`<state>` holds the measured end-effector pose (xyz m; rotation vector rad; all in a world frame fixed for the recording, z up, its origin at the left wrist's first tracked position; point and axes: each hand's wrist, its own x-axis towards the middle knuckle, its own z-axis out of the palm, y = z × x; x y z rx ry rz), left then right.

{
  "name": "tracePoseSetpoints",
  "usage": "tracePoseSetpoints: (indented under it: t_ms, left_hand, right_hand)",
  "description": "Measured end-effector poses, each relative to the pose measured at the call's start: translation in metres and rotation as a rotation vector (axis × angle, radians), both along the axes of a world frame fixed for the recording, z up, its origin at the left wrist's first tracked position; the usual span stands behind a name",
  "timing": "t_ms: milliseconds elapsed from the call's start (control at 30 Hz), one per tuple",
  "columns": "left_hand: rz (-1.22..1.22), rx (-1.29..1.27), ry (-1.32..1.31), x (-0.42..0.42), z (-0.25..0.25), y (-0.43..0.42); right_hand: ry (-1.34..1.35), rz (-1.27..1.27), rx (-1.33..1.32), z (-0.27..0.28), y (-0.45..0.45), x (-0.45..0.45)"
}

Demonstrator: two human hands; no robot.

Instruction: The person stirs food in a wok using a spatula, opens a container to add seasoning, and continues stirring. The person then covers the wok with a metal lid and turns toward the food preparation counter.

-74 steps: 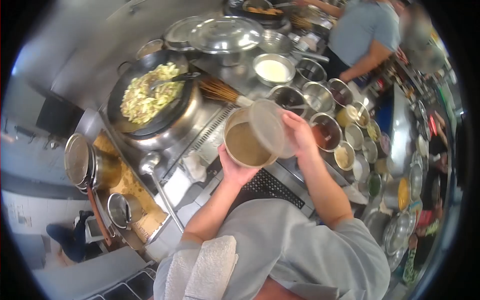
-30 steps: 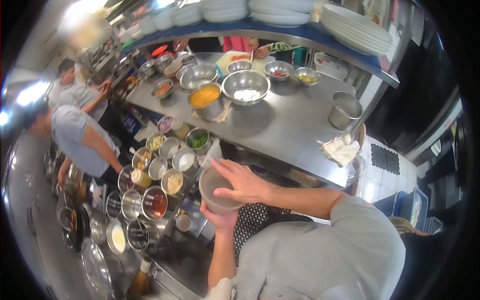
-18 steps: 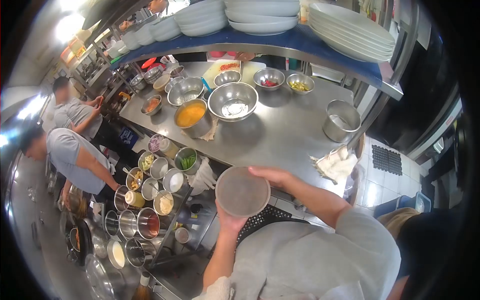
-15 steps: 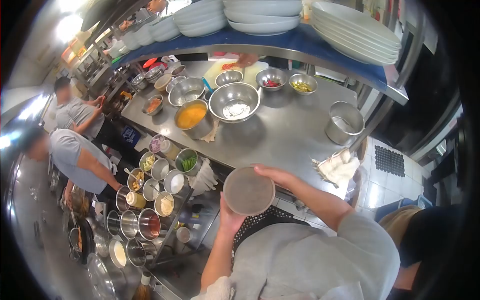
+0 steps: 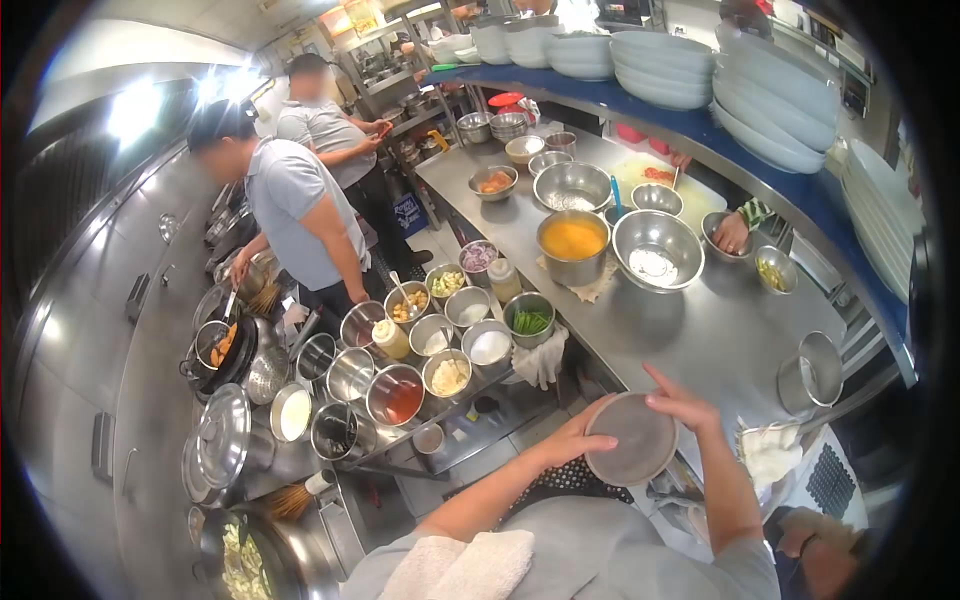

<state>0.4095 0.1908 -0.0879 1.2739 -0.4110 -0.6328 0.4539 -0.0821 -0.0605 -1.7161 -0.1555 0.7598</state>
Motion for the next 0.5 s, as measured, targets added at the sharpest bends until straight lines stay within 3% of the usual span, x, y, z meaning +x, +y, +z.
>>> tracePoseSetpoints:
  t_ms: [100, 233, 300, 500]
  left_hand:
    - [0.139, -0.187, 0.200, 0.004, 0.005, -0.003]
    - [0.288, -0.517, 0.593, 0.016, -0.018, -0.002]
    - [0.490, -0.509, 0.476, 0.021, -0.018, -0.007]
    - [0.829, -0.614, 0.329, 0.045, -0.019, -0.014]
  right_hand:
    - [-0.062, -0.173, 0.052, -0.005, 0.011, 0.002]
    - [-0.083, -0.587, 0.368, -0.023, 0.049, -0.020]
    - [-0.115, -0.739, 0.459, -0.026, 0.080, -0.033]
    - [-0.304, -0.739, 0.568, -0.018, 0.146, -0.027]
